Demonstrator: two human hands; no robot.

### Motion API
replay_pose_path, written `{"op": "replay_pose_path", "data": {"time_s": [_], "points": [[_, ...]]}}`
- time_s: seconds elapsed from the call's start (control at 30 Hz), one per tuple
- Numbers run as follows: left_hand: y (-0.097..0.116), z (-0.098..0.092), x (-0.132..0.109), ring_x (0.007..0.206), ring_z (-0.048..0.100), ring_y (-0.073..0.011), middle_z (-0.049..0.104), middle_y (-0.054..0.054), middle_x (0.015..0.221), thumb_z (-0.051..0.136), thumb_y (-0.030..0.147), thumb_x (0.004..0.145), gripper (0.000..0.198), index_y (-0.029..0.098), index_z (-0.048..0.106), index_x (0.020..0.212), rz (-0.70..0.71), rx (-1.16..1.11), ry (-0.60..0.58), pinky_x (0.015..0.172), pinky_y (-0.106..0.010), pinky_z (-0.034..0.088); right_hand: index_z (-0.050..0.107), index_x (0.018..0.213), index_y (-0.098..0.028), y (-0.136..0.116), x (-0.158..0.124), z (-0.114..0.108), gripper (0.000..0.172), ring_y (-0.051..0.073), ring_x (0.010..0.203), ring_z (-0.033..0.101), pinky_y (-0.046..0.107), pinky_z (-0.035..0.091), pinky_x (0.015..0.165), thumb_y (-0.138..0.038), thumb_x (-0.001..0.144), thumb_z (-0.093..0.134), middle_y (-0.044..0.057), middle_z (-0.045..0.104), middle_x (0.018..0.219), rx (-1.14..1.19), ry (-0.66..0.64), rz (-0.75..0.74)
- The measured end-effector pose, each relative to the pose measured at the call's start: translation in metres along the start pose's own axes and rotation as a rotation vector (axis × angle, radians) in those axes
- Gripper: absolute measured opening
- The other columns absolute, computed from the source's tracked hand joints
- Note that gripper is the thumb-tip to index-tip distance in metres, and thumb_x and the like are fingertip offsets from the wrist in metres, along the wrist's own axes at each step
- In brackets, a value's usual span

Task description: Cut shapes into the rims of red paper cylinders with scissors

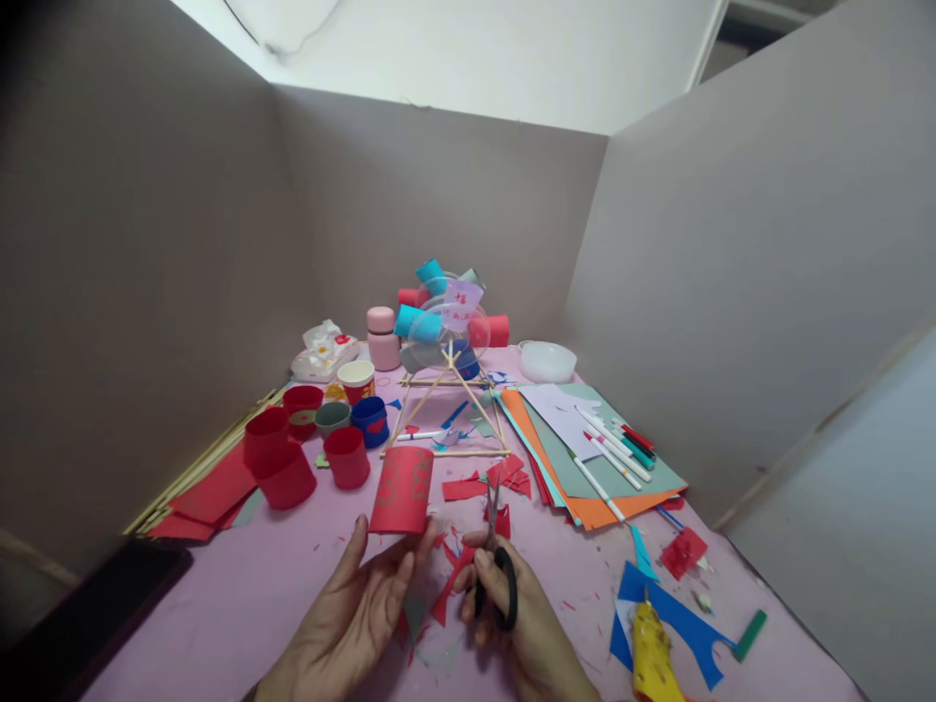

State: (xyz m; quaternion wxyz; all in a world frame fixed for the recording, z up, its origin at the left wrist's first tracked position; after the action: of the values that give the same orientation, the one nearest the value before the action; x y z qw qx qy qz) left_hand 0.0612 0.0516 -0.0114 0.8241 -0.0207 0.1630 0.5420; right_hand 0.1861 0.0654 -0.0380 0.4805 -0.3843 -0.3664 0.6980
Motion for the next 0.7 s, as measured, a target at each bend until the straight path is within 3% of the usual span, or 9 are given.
{"op": "replay_pose_path", "data": {"time_s": [0.17, 0.4, 0.6, 0.7], "points": [[-0.004, 0.002, -0.003, 0.091, 0.073, -0.0254, 0.074, -0.025, 0.098, 0.034, 0.037, 0.097, 0.045, -0.001, 0.049, 0.115, -0.022, -0.016, -0.003, 0.074, -0.026, 0.060, 0.055, 0.103, -0.017, 0.002, 0.002, -0.001, 0.048, 0.011, 0.055, 0.055, 0.015, 0.040, 0.038, -0.054, 0.075, 0.069, 0.001, 0.062, 0.071, -0.049, -0.029, -0.014], [-0.009, 0.001, -0.001, 0.082, 0.075, -0.0208, 0.076, -0.021, 0.093, 0.031, 0.040, 0.097, 0.050, -0.003, 0.050, 0.115, -0.031, 0.021, 0.027, 0.072, -0.025, 0.060, 0.051, 0.106, -0.017, 0.002, 0.003, 0.004, 0.053, 0.011, 0.053, 0.053, 0.017, 0.039, 0.041, -0.059, 0.077, 0.064, 0.001, 0.061, 0.072, -0.239, -0.083, -0.036], [-0.005, -0.006, -0.008, 0.093, 0.072, -0.0159, 0.077, -0.014, 0.096, 0.029, 0.026, 0.099, 0.038, 0.004, 0.058, 0.106, 0.043, 0.124, 0.055, 0.079, -0.021, 0.057, 0.051, 0.106, -0.016, 0.000, -0.001, 0.007, 0.051, 0.009, 0.051, 0.049, 0.018, 0.035, 0.044, -0.058, 0.078, 0.064, -0.003, 0.057, 0.065, -0.314, -0.114, -0.041], [-0.004, -0.008, -0.009, 0.100, 0.069, -0.0162, 0.077, -0.012, 0.101, 0.049, 0.023, 0.091, 0.023, 0.007, 0.063, 0.099, 0.100, 0.242, 0.064, 0.085, -0.021, 0.054, 0.053, 0.105, -0.016, 0.000, -0.002, 0.009, 0.049, 0.008, 0.050, 0.046, 0.019, 0.034, 0.044, -0.056, 0.079, 0.064, -0.004, 0.055, 0.064, -0.319, -0.122, -0.052]]}}
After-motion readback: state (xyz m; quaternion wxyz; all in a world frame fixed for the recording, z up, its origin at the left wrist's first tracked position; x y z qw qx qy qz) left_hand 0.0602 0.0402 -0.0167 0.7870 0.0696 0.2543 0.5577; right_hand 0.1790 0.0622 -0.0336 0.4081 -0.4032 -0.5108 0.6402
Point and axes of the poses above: each hand's wrist, its own x-axis towards the middle knuckle, its own z-axis out of the palm, y = z × x, the point moved 8 cm from there along x, towards the middle knuckle
